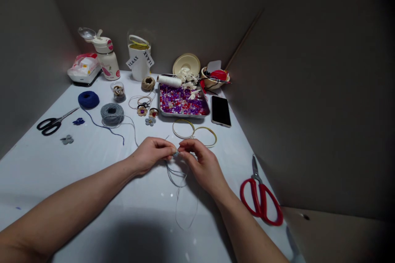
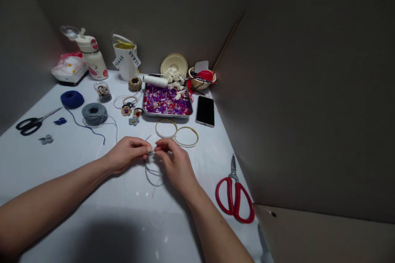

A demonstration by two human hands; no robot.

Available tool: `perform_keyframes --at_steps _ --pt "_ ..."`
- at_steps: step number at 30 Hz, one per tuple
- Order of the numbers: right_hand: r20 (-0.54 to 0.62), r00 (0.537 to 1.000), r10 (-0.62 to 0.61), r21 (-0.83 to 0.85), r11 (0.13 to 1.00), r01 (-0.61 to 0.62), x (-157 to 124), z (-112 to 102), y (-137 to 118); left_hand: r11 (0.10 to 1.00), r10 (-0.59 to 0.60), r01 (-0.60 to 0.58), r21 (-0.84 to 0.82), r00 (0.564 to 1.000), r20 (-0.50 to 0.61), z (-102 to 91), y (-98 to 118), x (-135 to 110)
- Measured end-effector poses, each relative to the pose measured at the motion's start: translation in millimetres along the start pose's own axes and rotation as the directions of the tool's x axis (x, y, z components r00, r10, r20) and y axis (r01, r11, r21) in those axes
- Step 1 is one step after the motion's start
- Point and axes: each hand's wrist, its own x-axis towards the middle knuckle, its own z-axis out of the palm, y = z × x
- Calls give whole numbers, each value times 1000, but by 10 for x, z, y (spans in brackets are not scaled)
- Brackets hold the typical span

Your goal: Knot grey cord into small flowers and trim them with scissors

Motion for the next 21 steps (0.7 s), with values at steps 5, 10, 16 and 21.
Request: perform_keyframes --at_steps 5,10,16,21 --pt "1 995 -95 -112 989 95 -11 -25 -30 999 18 -18 43 1000 -7 -2 -10 2" --pt "35 916 -400 -375 844 383 -26 -42 -136 996 56 -55 66 998 -11 -3 -6 2" --pt "88 836 -542 -424 739 524 -50 58 -199 991 93 -92 98 996 -7 -16 -30 9" --pt "126 952 -279 254 937 241 -452 297 -544 985 114 -101 141 990 -88 -37 -41 26"
